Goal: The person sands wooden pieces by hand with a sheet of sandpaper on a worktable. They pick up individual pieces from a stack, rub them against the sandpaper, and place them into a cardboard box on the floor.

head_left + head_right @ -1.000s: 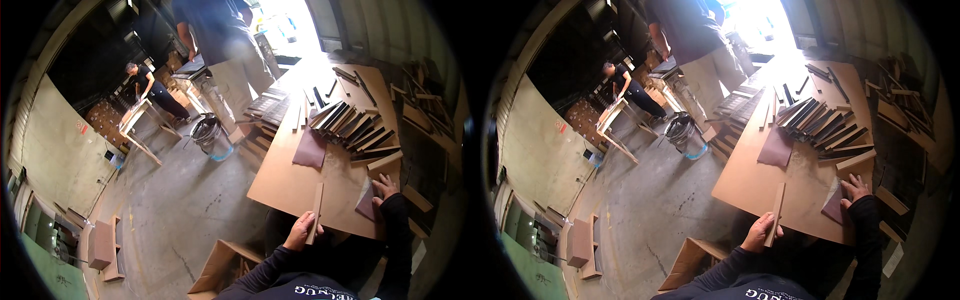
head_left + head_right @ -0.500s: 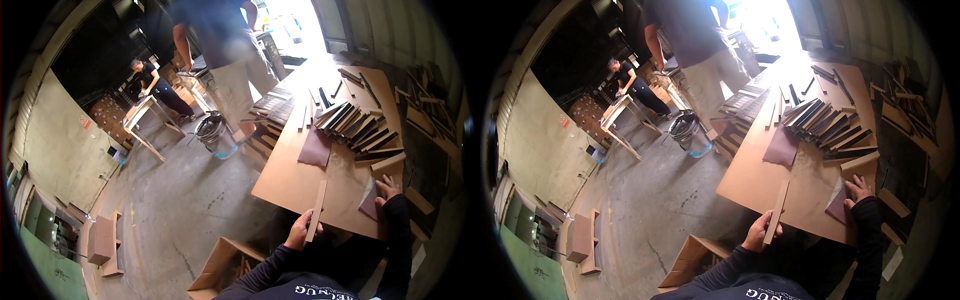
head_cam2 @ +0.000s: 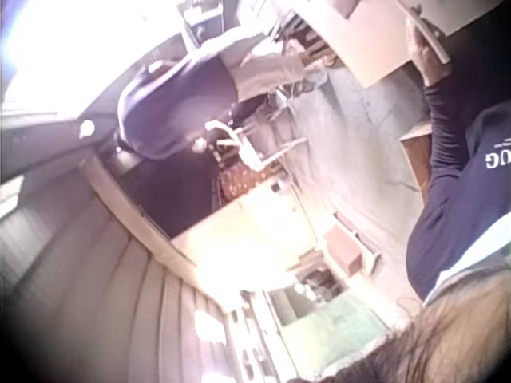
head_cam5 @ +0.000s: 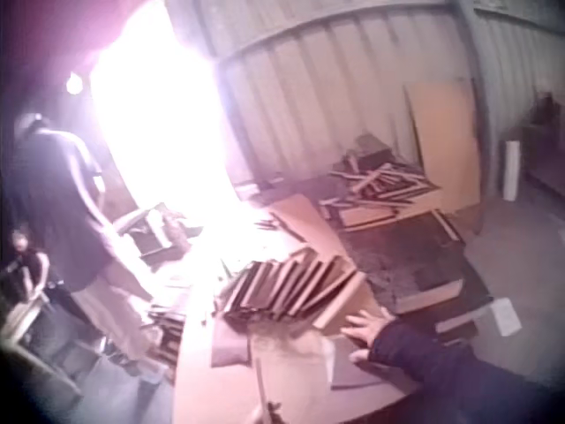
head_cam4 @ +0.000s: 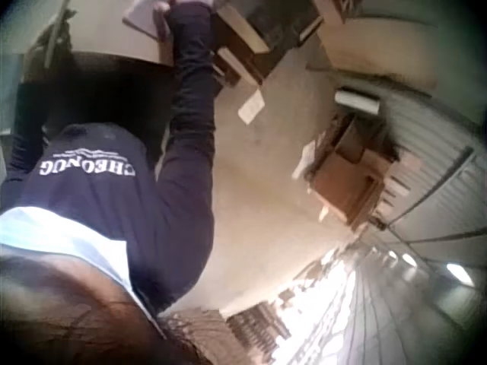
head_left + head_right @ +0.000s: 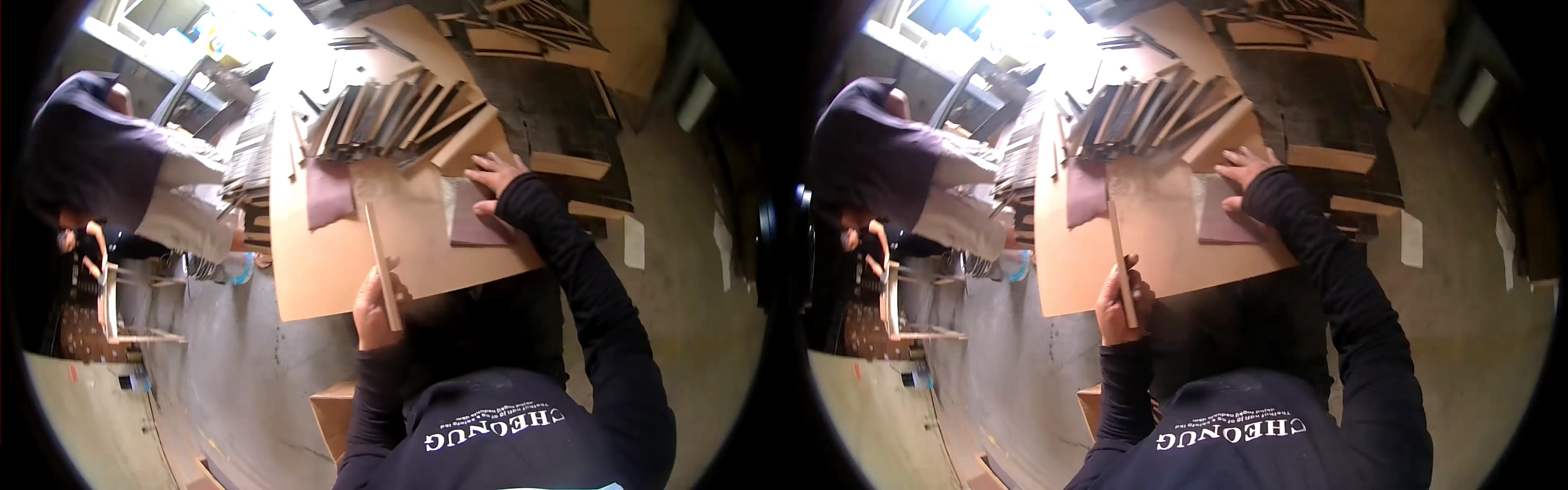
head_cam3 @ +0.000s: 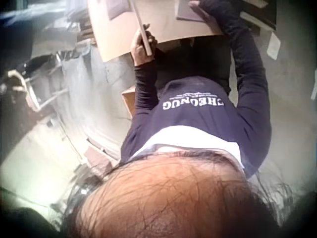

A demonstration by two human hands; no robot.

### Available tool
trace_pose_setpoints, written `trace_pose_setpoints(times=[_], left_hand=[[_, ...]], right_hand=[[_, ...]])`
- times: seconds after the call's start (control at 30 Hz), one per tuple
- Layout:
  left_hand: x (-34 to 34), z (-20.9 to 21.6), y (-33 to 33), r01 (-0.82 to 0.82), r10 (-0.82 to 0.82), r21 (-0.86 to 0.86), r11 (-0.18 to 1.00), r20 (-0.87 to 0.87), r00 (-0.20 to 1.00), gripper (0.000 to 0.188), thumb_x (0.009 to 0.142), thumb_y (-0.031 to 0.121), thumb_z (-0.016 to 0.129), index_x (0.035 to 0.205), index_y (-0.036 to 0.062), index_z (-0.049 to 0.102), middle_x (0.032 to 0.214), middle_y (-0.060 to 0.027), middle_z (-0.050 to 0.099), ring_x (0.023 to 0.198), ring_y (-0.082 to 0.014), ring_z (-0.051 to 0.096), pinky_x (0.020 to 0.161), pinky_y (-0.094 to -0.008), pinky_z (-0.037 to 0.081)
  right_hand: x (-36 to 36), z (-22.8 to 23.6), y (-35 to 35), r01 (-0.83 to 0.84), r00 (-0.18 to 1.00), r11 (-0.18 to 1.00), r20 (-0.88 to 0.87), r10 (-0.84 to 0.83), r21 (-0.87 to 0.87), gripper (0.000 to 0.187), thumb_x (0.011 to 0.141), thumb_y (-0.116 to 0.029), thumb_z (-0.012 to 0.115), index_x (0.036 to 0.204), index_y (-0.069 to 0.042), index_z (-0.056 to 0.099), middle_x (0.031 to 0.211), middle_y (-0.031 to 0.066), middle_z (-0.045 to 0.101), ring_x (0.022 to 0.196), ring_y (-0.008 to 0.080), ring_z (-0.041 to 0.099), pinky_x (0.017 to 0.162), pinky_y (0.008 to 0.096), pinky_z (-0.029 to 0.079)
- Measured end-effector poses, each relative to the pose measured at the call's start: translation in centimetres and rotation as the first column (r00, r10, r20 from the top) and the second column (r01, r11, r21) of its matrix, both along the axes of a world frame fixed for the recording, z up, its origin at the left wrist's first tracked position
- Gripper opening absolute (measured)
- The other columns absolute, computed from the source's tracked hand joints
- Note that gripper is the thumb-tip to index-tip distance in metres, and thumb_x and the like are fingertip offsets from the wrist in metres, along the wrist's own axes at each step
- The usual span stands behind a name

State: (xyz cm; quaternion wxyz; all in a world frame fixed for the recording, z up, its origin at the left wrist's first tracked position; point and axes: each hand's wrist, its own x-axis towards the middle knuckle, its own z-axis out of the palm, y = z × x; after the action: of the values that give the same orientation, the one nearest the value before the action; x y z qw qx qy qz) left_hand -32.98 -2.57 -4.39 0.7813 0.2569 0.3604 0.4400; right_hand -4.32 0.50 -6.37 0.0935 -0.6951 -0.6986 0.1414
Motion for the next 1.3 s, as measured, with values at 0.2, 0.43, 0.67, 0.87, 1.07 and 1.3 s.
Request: trace_pose_setpoints(times=[0.2, 0.43, 0.67, 0.87, 1.07, 1.3], left_hand=[[1.0, -1.5, 0.3, 0.158, -0.101, -0.139, 0.978, 0.351, 0.931, 0.036, 0.095, 0.027, 0.030, 0.111, 0.0003, 0.047, 0.057, -0.0012, 0.042, 0.041, -0.0087, 0.034, 0.040, -0.0217, 0.029], [0.9, -1.7, 1.6, 0.116, -0.051, 0.192, 0.975, -0.311, 0.949, 0.029, 0.094, 0.025, 0.039, 0.099, 0.0001, 0.053, 0.057, 0.0025, 0.037, 0.046, -0.0052, 0.034, 0.041, -0.0191, 0.026], [1.8, -1.4, 3.7, 0.496, 0.462, 0.527, 0.690, -0.848, 0.259, 0.021, 0.090, 0.018, 0.042, 0.094, 0.0029, 0.055, 0.065, -0.0126, 0.057, 0.058, -0.0251, 0.055, 0.054, -0.0346, 0.042], [-0.5, -1.8, 3.6, 0.526, 0.456, 0.427, 0.735, -0.886, 0.083, 0.020, 0.090, 0.021, 0.040, 0.092, 0.0051, 0.052, 0.071, -0.0180, 0.059, 0.066, -0.0368, 0.057, 0.058, -0.0417, 0.043], [-0.5, -1.8, 4.5, 0.526, 0.506, 0.435, 0.731, -0.863, 0.011, 0.028, 0.090, 0.022, 0.039, 0.111, 0.0085, 0.050, 0.075, -0.0196, 0.060, 0.068, -0.0365, 0.058, 0.061, -0.0414, 0.044], [0.3, -3.6, 3.9, 0.626, 0.531, 0.316, 0.713, -0.826, -0.188, 0.043, 0.089, 0.030, 0.043, 0.130, 0.0204, 0.038, 0.061, -0.0181, 0.057, 0.053, -0.0342, 0.056, 0.050, -0.0404, 0.043]], right_hand=[[0.5, -1.4, -1.6, -0.028, 0.998, 0.996, -0.055, 0.033, 0.088, 0.064, 0.069, -0.044, 0.063, 0.125, -0.020, 0.045, 0.139, 0.0066, 0.029, 0.130, 0.0289, 0.022, 0.104, 0.0533, 0.012], [-1.3, -3.2, -1.9, -0.165, 0.985, 0.977, -0.023, 0.170, 0.137, 0.058, 0.073, -0.044, 0.058, 0.124, -0.020, 0.046, 0.140, 0.0096, 0.026, 0.129, 0.0345, 0.020, 0.102, 0.0541, 0.017], [-7.8, -1.1, 1.6, -0.165, 0.986, 0.986, 0.036, 0.164, 0.017, 0.057, 0.076, -0.039, 0.055, 0.126, -0.017, 0.042, 0.140, 0.0082, 0.026, 0.131, 0.0287, 0.020, 0.105, 0.0503, 0.014], [-7.1, -3.2, 2.1, -0.300, 0.954, 0.947, 0.059, 0.295, 0.114, 0.053, 0.078, -0.036, 0.054, 0.125, -0.013, 0.043, 0.137, 0.0064, 0.033, 0.129, 0.0278, 0.025, 0.104, 0.0491, 0.019], [-12.6, -2.5, 5.0, -0.189, 0.980, 0.979, 0.076, 0.184, 0.070, 0.057, 0.079, -0.037, 0.052, 0.128, -0.012, 0.039, 0.139, 0.0060, 0.029, 0.128, 0.0271, 0.027, 0.104, 0.0483, 0.019], [-10.7, -4.9, 5.3, -0.272, 0.959, 0.948, -0.039, 0.282, 0.165, 0.054, 0.082, -0.036, 0.048, 0.130, -0.013, 0.038, 0.140, 0.0027, 0.027, 0.131, 0.0215, 0.019, 0.106, 0.0483, 0.012]])
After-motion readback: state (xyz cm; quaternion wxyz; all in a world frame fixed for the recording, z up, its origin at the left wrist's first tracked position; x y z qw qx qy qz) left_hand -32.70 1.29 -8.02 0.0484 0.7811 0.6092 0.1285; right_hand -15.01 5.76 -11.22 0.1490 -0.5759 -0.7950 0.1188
